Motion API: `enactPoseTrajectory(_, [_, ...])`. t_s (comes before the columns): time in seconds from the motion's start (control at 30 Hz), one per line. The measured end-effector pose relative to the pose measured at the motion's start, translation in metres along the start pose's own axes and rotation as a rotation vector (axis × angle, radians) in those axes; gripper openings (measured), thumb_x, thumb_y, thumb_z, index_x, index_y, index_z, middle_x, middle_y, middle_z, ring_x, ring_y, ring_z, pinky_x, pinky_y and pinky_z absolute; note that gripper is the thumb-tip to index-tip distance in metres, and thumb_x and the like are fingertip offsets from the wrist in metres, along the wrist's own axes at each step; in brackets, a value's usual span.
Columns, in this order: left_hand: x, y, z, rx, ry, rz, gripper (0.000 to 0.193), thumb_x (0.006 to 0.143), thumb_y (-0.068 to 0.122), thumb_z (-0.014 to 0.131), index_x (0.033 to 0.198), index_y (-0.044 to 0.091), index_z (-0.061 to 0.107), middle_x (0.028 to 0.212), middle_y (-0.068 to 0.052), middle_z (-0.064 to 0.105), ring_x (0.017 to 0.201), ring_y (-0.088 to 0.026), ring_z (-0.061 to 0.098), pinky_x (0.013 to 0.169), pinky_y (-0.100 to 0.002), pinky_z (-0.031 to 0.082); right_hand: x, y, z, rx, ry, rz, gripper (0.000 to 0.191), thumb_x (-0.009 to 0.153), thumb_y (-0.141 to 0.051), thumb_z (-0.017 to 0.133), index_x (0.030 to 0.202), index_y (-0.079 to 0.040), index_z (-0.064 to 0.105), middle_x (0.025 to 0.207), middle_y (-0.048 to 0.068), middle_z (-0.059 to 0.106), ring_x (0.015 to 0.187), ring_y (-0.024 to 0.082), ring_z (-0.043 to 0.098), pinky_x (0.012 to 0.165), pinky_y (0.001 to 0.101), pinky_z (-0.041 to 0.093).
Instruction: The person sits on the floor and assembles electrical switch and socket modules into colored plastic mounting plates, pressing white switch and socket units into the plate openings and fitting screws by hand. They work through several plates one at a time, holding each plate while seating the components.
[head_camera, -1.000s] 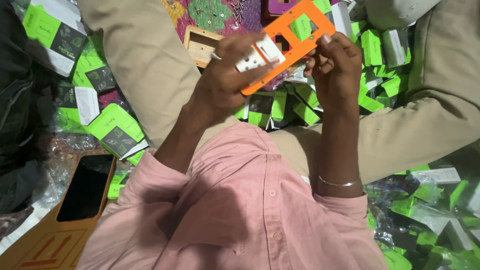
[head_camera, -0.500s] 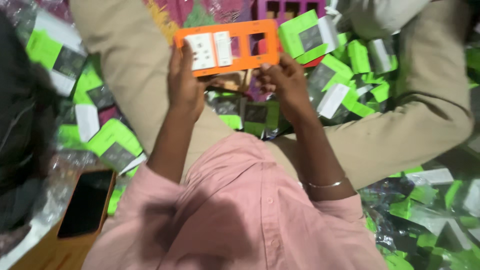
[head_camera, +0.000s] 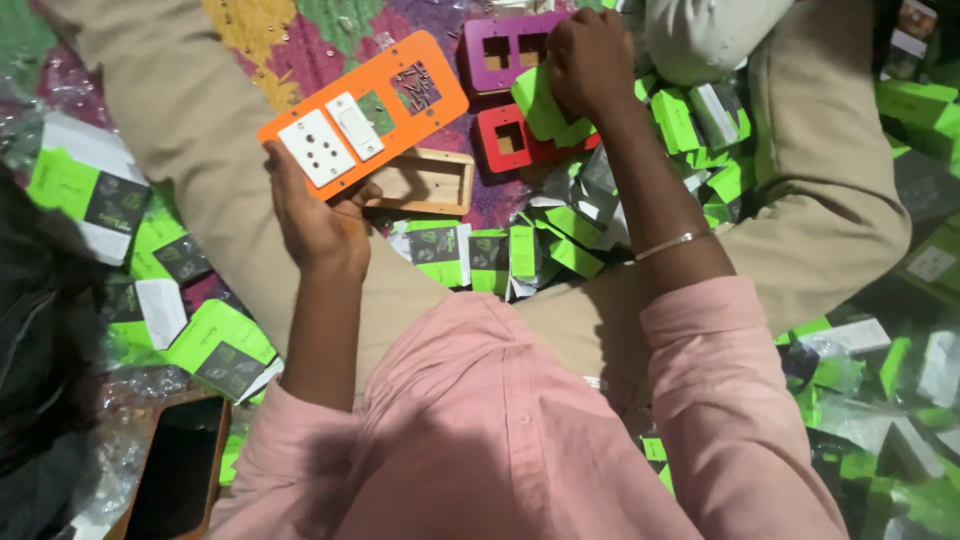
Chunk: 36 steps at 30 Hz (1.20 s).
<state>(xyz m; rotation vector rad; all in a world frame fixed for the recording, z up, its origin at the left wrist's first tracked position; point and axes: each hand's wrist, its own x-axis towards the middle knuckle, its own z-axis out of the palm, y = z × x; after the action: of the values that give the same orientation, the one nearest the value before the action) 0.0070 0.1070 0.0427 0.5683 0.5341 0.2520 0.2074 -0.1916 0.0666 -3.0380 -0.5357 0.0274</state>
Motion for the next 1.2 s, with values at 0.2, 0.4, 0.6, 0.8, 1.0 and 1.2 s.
enactPoseTrajectory(0.2, [-0.001, 0.0, -0.006, 0.005, -0.033, 0.017, 0.054, 0.106, 0.054, 0.049, 0.135, 0.008, 0.046, 0.117, -0.014, 0.066, 0.087, -0.028, 0.069, 0.064, -0.04, 0.058, -0.011, 0.021, -0.001, 0.048, -0.02, -0.131, 0.04, 0.083, -0.021, 0.075, 0.122, -0.02, 0.072, 0.131, 0.015, 0.061, 0.125, 0.044, 0.047, 0.095, 0.0643, 0.038])
enactPoseTrajectory(0.4, [-0.001, 0.001, -0.004, 0.006, -0.048, 0.023, 0.056, 0.105, 0.055, 0.049, 0.133, 0.006, 0.047, 0.116, -0.015, 0.067, 0.087, -0.028, 0.07, 0.064, -0.041, 0.057, -0.033, 0.032, -0.006, 0.077, -0.177, -0.164, 0.044, 0.088, -0.026, 0.074, 0.132, -0.025, 0.069, 0.136, 0.016, 0.058, 0.129, 0.045, 0.047, 0.1, 0.0664, 0.039])
enactPoseTrajectory(0.6, [-0.004, 0.003, -0.003, 0.028, -0.075, 0.039, 0.056, 0.106, 0.054, 0.05, 0.133, 0.006, 0.046, 0.115, -0.016, 0.067, 0.084, -0.03, 0.07, 0.064, -0.041, 0.057, -0.096, 0.008, -0.021, 0.033, -0.35, -0.242, 0.055, 0.079, -0.025, 0.077, 0.131, -0.018, 0.064, 0.13, 0.013, 0.059, 0.122, 0.039, 0.054, 0.096, 0.0529, 0.049])
enactPoseTrajectory(0.8, [-0.004, 0.005, -0.001, 0.024, -0.058, 0.037, 0.055, 0.106, 0.053, 0.05, 0.133, 0.006, 0.046, 0.116, -0.016, 0.067, 0.085, -0.03, 0.07, 0.062, -0.042, 0.057, -0.106, -0.013, -0.032, 0.112, -0.478, -0.291, 0.055, 0.08, -0.02, 0.076, 0.133, -0.013, 0.062, 0.121, 0.014, 0.064, 0.111, 0.038, 0.062, 0.09, 0.0501, 0.052])
enactPoseTrajectory(1.0, [-0.005, 0.004, -0.004, 0.024, -0.075, 0.024, 0.057, 0.106, 0.053, 0.048, 0.137, 0.006, 0.046, 0.118, -0.016, 0.066, 0.087, -0.03, 0.07, 0.065, -0.042, 0.057, -0.08, 0.001, -0.028, 0.154, -0.362, -0.008, 0.036, 0.081, -0.019, 0.077, 0.117, -0.017, 0.073, 0.116, 0.013, 0.071, 0.103, 0.039, 0.066, 0.086, 0.0523, 0.052])
enactPoseTrajectory(1.2, [-0.003, 0.003, -0.002, -0.001, -0.023, -0.01, 0.055, 0.104, 0.052, 0.047, 0.135, 0.007, 0.047, 0.119, -0.015, 0.067, 0.089, -0.03, 0.071, 0.065, -0.043, 0.059, 0.001, 0.045, -0.019, 0.011, 0.117, 0.02, 0.02, 0.085, -0.014, 0.075, 0.102, -0.004, 0.076, 0.099, 0.021, 0.072, 0.087, 0.043, 0.07, 0.072, 0.053, 0.055])
